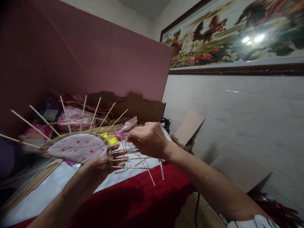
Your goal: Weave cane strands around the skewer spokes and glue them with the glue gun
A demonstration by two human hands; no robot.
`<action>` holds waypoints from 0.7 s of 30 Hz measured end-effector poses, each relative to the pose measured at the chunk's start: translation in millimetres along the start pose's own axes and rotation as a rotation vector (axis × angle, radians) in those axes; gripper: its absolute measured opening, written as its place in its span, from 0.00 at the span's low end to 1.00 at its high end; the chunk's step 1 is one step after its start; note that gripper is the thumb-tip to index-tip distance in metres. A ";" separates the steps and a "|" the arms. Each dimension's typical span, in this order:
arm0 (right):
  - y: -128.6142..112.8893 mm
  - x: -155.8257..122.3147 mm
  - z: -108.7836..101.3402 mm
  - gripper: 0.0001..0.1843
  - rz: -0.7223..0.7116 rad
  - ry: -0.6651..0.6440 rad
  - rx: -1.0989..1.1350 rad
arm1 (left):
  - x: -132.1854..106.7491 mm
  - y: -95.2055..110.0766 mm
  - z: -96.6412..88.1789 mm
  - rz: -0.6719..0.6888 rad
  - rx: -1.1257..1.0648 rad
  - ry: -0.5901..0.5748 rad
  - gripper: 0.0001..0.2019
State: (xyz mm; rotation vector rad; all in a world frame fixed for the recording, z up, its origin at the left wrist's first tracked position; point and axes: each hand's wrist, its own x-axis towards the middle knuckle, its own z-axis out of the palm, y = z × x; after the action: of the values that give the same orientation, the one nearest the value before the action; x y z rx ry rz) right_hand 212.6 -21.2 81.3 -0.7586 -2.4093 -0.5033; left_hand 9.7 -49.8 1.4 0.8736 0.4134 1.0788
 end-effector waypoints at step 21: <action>5.3 7.7 8.8 0.09 0.066 -0.025 -0.043 | -0.3 -1.1 -0.2 -0.033 0.019 0.060 0.16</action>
State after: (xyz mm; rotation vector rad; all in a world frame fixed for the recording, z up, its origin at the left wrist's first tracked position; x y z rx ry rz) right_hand 207.1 -9.7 80.1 -0.8652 -2.3943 -0.5235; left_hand 10.0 -50.2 0.4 0.8501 0.4873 1.0742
